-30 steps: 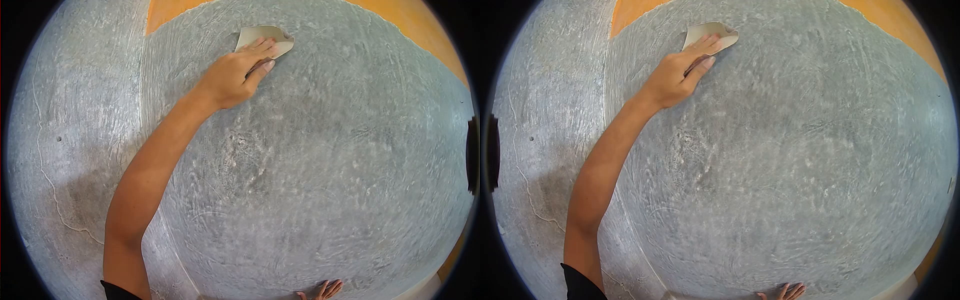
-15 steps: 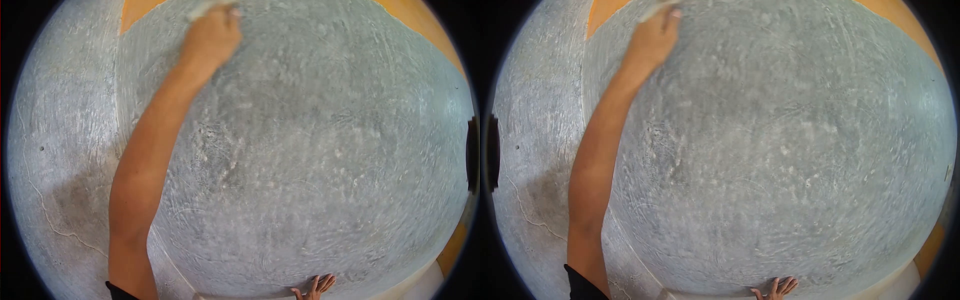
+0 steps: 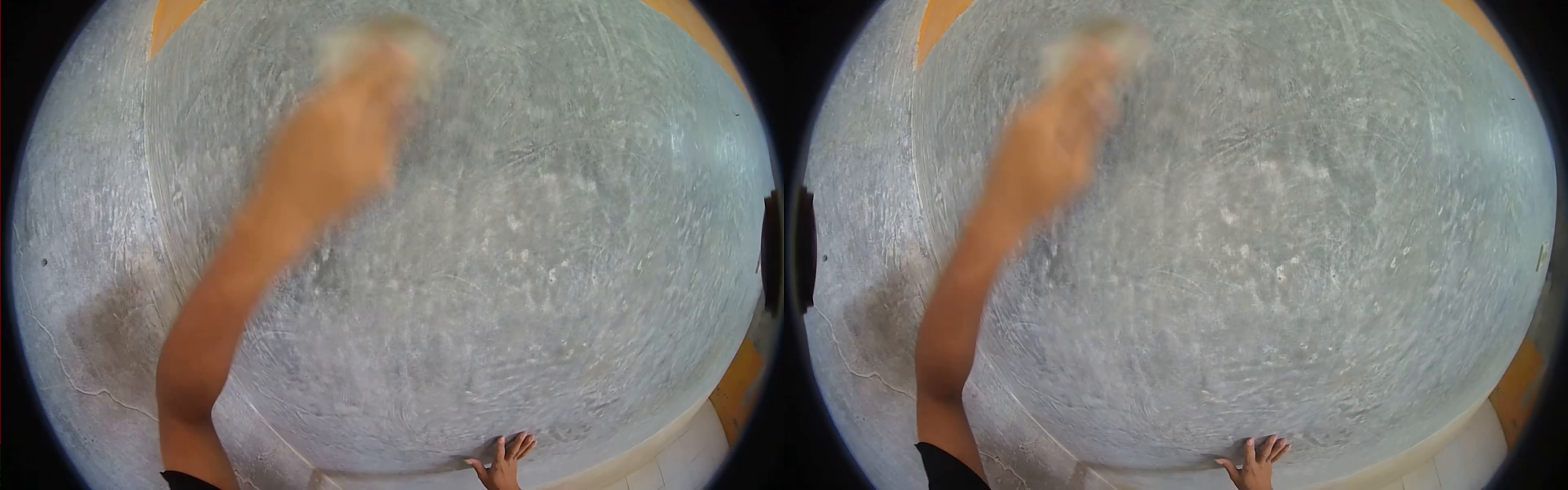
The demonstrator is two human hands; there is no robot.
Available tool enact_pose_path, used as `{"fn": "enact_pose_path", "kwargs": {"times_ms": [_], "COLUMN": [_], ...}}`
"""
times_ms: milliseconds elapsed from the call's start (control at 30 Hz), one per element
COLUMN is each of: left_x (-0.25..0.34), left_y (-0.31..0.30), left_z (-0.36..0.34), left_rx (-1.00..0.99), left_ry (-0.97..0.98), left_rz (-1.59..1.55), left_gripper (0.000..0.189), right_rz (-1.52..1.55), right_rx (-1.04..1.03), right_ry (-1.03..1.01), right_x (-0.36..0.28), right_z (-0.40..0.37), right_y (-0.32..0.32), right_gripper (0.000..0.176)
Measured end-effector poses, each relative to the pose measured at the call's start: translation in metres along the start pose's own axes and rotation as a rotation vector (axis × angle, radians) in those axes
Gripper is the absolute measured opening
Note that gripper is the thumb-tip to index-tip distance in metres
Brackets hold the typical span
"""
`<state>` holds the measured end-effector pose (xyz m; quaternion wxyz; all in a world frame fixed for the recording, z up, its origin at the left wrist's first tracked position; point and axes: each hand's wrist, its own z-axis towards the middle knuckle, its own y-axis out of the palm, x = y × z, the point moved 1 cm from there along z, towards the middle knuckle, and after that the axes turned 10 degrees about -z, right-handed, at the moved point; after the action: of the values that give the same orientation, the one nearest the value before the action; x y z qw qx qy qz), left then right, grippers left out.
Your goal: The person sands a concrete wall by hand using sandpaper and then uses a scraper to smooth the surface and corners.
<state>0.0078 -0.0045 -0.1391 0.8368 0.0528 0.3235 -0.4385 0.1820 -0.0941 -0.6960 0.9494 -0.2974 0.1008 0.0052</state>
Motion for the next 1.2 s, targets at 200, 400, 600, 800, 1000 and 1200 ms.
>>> {"fn": "enact_pose_path", "kwargs": {"times_ms": [200,400,600,800,1000,1200], "left_x": [0.016,0.13,-0.102,-0.044,0.027,-0.113], "left_y": [0.012,0.06,-0.019,-0.013,0.04,-0.045], "left_z": [-0.013,-0.118,0.063,0.085,0.048,0.097], "left_rx": [-0.072,-0.451,0.354,0.099,0.095,0.319], "left_ry": [0.087,0.385,-0.025,-0.418,0.153,-0.509], "left_rz": [-0.002,-0.749,0.194,-0.144,-0.106,0.103], "left_gripper": [0.031,0.042,0.053,0.053,0.03,0.04], "right_rz": [-0.031,-0.004,-0.027,-0.014,-0.043,-0.045], "right_rx": [0.048,0.037,0.058,0.059,0.035,0.05], "right_ry": [-0.029,-0.032,-0.006,-0.013,-0.033,-0.027], "right_x": [0.002,0.004,0.001,-0.001,0.002,0.0], "right_z": [-0.003,-0.004,-0.003,0.0,0.0,0.001], "right_y": [0.01,0.008,0.013,0.007,0.004,0.003], "right_gripper": [0.098,0.099,0.099,0.097,0.095,0.092]}}
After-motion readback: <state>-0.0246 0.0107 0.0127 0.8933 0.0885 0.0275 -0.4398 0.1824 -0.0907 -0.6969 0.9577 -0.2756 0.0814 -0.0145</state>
